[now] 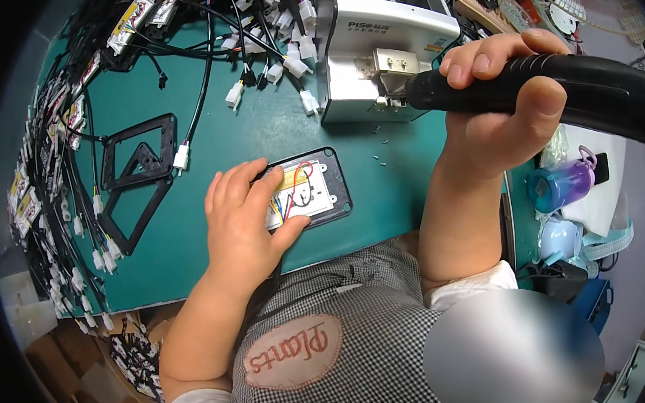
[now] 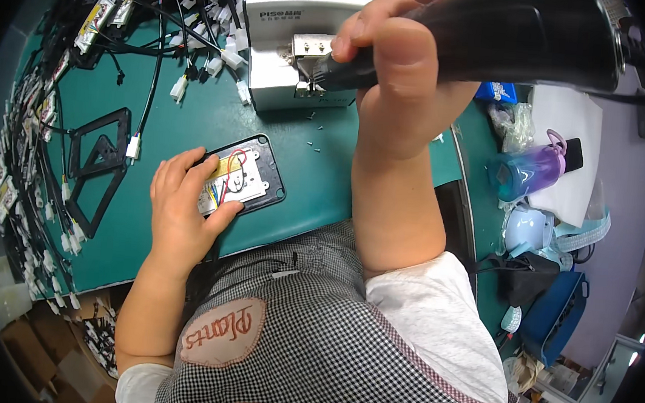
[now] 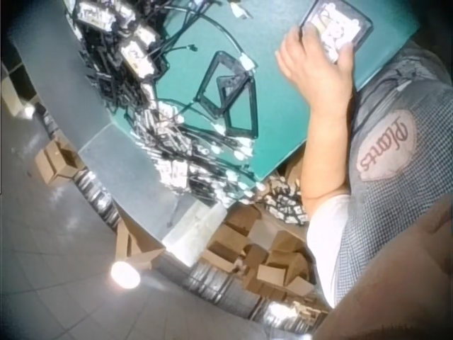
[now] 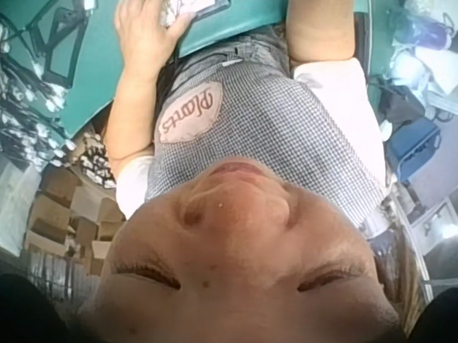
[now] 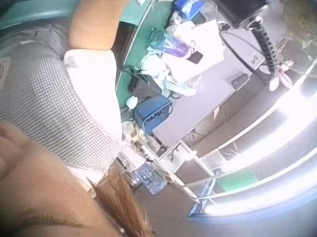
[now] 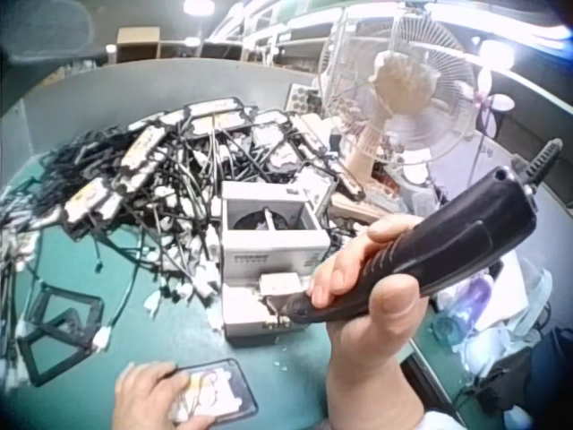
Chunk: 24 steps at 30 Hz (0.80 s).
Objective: The person uses a handheld electric screwdriver to fasten screws into small electronic modules placed in black plastic frames on a green workbench. They repeatedly pick up a module, secure it with screws, and place the finished unit aside, continuing the process for multiple items.
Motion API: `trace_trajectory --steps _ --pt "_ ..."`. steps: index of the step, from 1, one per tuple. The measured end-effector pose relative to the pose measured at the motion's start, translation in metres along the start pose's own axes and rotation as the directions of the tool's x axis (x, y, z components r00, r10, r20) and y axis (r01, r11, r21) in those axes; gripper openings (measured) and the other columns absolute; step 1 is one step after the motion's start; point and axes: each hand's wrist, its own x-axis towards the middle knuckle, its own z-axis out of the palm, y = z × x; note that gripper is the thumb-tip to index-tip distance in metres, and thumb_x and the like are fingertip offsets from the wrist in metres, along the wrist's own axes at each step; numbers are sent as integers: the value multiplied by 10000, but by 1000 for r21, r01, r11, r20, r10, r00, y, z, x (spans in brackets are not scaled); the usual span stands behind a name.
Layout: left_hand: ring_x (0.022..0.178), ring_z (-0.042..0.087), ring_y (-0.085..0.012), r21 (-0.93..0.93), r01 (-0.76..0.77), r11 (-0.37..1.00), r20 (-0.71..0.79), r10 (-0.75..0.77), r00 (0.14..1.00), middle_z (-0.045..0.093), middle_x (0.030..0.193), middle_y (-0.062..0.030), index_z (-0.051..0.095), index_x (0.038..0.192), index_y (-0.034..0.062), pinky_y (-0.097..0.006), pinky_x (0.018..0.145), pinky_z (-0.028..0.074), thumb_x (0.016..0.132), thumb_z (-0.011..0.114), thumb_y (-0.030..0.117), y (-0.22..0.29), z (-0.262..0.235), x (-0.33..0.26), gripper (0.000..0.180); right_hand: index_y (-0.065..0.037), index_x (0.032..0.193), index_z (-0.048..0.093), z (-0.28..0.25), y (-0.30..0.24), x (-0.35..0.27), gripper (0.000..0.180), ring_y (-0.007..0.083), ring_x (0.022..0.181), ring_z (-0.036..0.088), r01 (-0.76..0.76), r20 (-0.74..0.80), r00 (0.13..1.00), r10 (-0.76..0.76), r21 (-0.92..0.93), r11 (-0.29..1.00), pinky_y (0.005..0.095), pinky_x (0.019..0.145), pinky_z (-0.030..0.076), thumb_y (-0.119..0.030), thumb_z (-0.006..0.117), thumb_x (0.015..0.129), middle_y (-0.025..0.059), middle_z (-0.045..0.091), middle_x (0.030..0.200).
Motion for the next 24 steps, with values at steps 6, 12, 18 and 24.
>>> trace_trajectory --steps 6,12,18,24 --pt "1132 510 -350 17 5 1000 -6 -5 1000 559 1211 -145 604 1130 29 -475 1022 341 591 828 204 -1 0 -1 609 -35 1119 496 7 -3 14 458 212 579 528 -70 176 981 80 -62 996 369 577 470 -424 572 890 109 534 739" --pt "1123 519 -332 11 18 1000 13 -18 1000 562 1196 -141 611 1120 33 -476 1035 341 597 826 218 -1 -1 0 595 -36 1115 500 11 -10 -13 540 203 562 527 -266 210 951 226 187 946 343 552 465 -505 575 858 96 532 739" --pt "1114 523 -319 3 4 1000 -17 -4 1000 565 1192 -123 619 1104 45 -468 1011 358 606 823 225 -5 3 -3 568 -38 1136 485 22 -4 -51 598 203 565 547 -318 255 934 252 263 911 355 556 478 -545 604 842 90 550 752" --pt "1082 538 -322 -11 -2 1000 -44 1 999 577 1174 -131 622 1090 38 -452 986 381 592 828 214 -6 4 -3 567 -38 1128 472 33 2 -58 581 207 568 553 -305 175 944 281 135 943 361 561 481 -512 639 836 93 554 751"
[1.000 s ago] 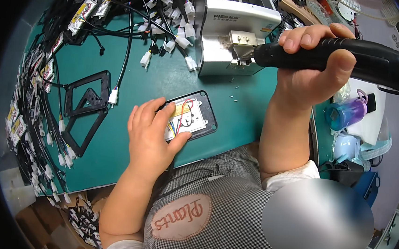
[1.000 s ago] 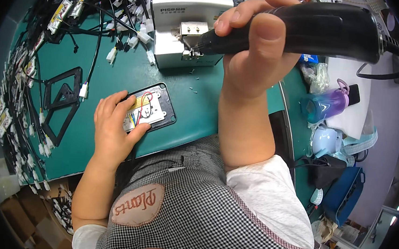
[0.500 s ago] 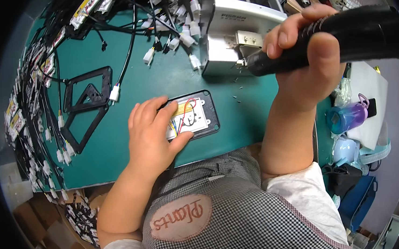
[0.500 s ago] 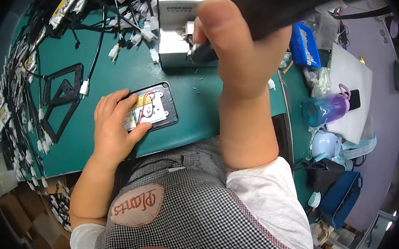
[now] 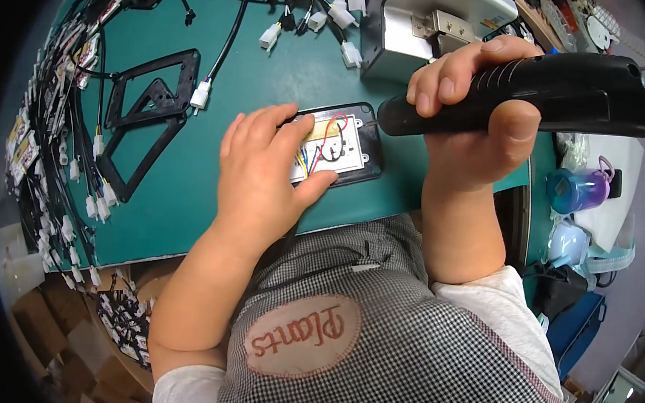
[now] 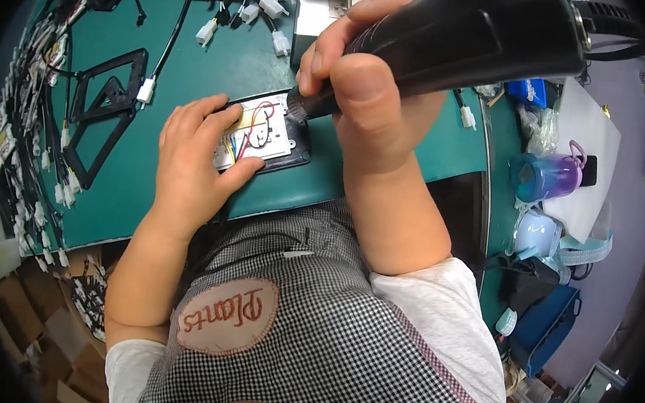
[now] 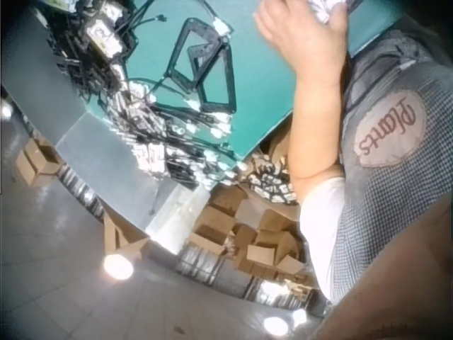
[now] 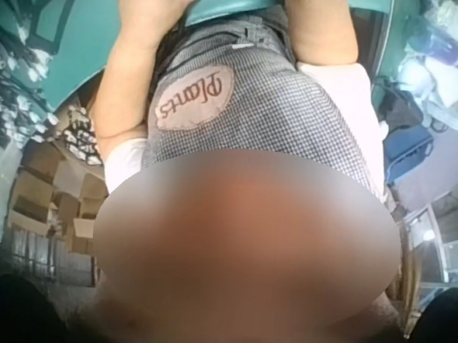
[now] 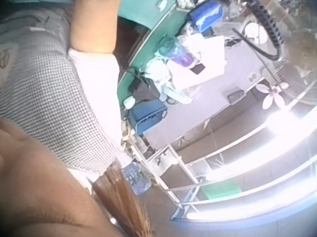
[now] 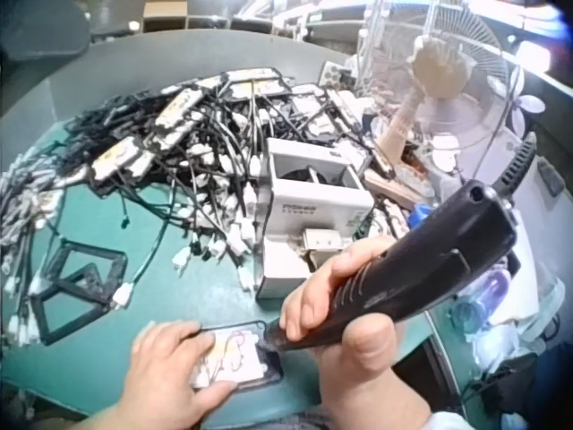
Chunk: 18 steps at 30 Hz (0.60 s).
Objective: The person uses a handheld electric screwdriver to fasten screws into small electronic modules placed in black plastic frames on a green workbench. They repeatedly pick up a module, secure it with screws, and place the finished unit aside, continuing the process for multiple items.
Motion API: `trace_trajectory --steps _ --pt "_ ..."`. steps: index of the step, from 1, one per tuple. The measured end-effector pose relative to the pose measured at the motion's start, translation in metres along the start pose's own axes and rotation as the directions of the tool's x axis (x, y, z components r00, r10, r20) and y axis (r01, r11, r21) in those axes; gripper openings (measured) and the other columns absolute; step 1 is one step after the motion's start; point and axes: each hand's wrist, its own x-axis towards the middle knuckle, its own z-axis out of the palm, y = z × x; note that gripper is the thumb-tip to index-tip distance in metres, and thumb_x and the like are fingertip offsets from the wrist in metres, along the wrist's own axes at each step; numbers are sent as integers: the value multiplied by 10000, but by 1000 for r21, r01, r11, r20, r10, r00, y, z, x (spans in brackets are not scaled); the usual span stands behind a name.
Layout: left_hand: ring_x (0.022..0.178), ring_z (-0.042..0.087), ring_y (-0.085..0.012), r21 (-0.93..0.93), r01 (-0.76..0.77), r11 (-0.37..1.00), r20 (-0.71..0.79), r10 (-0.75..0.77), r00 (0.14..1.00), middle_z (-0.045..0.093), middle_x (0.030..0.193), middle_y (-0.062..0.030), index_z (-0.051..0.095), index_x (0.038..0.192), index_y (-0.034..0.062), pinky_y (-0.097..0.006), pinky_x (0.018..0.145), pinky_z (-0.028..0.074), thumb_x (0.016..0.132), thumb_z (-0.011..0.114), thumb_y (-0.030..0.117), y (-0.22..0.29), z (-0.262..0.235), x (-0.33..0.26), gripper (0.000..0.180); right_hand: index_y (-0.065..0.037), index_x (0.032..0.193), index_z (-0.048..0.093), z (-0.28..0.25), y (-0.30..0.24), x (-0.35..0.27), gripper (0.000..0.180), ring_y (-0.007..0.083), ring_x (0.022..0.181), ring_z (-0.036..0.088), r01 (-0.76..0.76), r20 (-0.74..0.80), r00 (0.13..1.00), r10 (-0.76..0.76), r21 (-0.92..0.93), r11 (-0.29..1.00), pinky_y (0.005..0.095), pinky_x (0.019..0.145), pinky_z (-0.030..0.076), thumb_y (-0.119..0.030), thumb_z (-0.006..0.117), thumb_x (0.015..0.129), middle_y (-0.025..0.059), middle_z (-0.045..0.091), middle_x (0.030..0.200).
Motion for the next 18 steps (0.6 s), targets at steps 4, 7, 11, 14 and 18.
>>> trace_trajectory --steps 4,7,11,14,18 --pt "1072 543 -321 -2 -5 1000 -6 5 1000 577 1169 -132 619 1091 41 -461 983 383 585 829 209 0 0 0 573 -30 1128 462 7 5 -1 580 203 564 549 -27 -14 1000 26 -68 997 351 554 485 -478 674 827 99 555 747" --pt "1066 545 -322 -3 -10 1000 -11 10 1000 577 1167 -131 616 1095 43 -467 982 383 581 829 206 0 0 1 580 -25 1116 462 11 5 -1 559 200 559 546 -36 31 999 38 -70 997 343 545 487 -433 704 819 105 554 739" --pt "1062 544 -330 -4 -18 1000 -19 18 1000 574 1164 -136 614 1084 45 -473 976 386 583 828 215 -1 -1 -1 570 -1 1087 450 20 8 1 600 189 566 540 -60 76 995 65 -62 996 299 506 471 -371 787 755 110 540 717" --pt "1059 542 -343 -26 -19 999 -27 18 999 572 1157 -144 613 1076 45 -479 971 387 583 826 233 -1 -1 -4 569 3 1066 433 26 7 1 623 178 572 532 -83 90 992 85 -33 996 285 499 464 -361 814 734 101 529 704" --pt "1101 517 -354 -20 -9 1000 -37 9 999 555 1185 -149 598 1108 57 -531 986 367 598 815 295 -1 -4 -4 603 -13 1038 417 18 17 3 602 180 592 543 -48 267 963 32 52 997 291 526 480 -316 836 729 81 524 697"
